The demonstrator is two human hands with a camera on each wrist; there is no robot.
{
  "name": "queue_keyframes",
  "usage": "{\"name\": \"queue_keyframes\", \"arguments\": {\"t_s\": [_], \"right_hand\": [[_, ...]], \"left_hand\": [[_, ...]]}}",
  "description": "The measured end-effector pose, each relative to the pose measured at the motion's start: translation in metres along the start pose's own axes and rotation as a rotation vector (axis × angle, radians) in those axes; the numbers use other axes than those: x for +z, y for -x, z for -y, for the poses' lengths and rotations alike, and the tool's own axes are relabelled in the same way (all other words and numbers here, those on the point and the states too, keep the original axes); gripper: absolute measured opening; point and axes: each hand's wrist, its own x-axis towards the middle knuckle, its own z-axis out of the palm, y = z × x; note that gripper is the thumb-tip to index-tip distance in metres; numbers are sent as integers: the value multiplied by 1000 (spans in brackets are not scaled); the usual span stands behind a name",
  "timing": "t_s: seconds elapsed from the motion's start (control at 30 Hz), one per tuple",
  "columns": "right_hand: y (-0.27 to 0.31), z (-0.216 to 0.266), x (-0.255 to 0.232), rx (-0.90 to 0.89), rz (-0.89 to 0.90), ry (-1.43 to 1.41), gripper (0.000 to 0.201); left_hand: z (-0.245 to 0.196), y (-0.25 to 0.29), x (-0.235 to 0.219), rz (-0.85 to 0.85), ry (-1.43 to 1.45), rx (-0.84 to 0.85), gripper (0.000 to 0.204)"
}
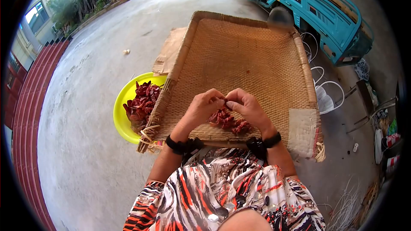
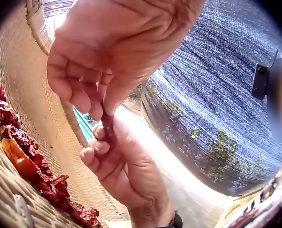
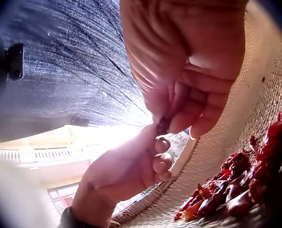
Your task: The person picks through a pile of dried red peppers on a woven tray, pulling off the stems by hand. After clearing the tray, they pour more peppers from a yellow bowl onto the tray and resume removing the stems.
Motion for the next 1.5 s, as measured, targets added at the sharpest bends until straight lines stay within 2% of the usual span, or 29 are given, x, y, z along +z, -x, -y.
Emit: {"name": "queue_keyframes", "arguments": {"t_s": [0.07,0.17,0.27,0.33,0.37,0.43,0.47,0.5,0.57,0.63,0.73,0.83,0.93,0.97,1.07,1.17,1.23,1.5], "right_hand": [[0,1,0,-15,12,-32,12],[-1,2,-1,-23,20,-33,12],[-1,4,-1,12,-20,-18,13],[-4,-6,-4,60,-61,0,17],[-5,-14,-7,29,-80,207,20],[-6,-33,-12,-32,-119,617,26],[-6,-38,-12,-16,-114,636,31],[-7,-45,-13,-60,-100,700,30],[-9,-58,-16,-149,-70,827,30],[-10,-53,-13,-103,-46,861,29],[-12,-53,-11,-31,-60,859,24],[-14,-62,-16,27,-96,861,18],[-15,-65,-16,38,-112,914,17],[-15,-66,-16,34,-114,938,18],[-17,-70,-13,-18,-195,996,24],[-18,-72,-14,109,-267,995,26],[-16,-67,-14,127,-252,986,26],[-13,-56,-11,159,-148,836,21]], "left_hand": [[1,-1,-1,9,74,-17,20],[-2,0,-4,90,265,-172,18],[-2,0,0,-147,55,-56,15],[2,-1,-8,-329,21,-27,15],[3,-2,-14,-418,4,-11,15],[-3,-2,-28,-606,200,71,13],[-8,2,-36,-720,248,60,13],[-7,2,-45,-836,336,100,14],[-7,6,-63,-1046,406,70,13],[9,9,-83,-1241,474,203,20],[4,13,-94,-1505,507,142,33],[-6,14,-91,-1485,441,155,35],[1,14,-89,-1042,457,92,32],[1,9,-78,-950,479,42,29],[15,-3,-52,-585,312,-9,23],[9,-7,-24,-368,244,-57,18],[19,-9,-16,-248,241,-59,20],[20,-5,-17,-105,102,-160,24]]}}
